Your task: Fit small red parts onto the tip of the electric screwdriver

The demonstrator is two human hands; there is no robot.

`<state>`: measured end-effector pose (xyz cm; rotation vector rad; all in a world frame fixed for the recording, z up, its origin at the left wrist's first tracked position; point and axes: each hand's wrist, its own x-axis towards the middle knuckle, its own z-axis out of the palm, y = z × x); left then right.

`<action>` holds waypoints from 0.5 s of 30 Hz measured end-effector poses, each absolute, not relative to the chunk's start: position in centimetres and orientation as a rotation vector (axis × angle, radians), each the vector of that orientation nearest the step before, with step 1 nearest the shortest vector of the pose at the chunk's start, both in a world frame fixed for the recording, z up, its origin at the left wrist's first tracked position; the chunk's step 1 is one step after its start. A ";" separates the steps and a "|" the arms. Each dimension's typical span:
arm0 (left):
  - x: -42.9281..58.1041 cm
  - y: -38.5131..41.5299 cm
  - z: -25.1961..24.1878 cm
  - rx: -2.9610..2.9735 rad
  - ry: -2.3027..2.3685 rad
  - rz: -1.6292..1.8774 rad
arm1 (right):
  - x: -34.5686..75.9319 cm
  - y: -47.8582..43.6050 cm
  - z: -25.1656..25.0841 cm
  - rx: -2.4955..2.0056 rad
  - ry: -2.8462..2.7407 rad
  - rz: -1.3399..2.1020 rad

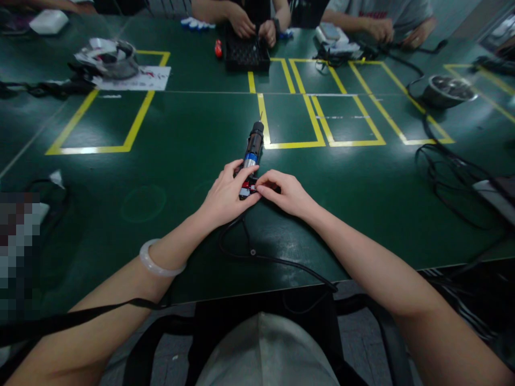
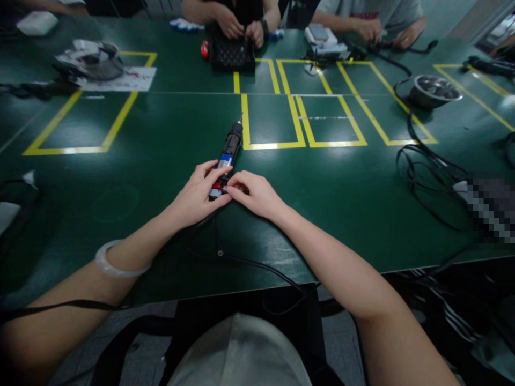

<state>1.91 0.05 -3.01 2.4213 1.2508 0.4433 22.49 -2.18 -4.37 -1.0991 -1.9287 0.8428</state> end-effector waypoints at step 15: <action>2.4 1.1 -2.1 2.520 1.525 0.346 | 22.4 -2.5 -4.2 -1.055 -1.933 0.924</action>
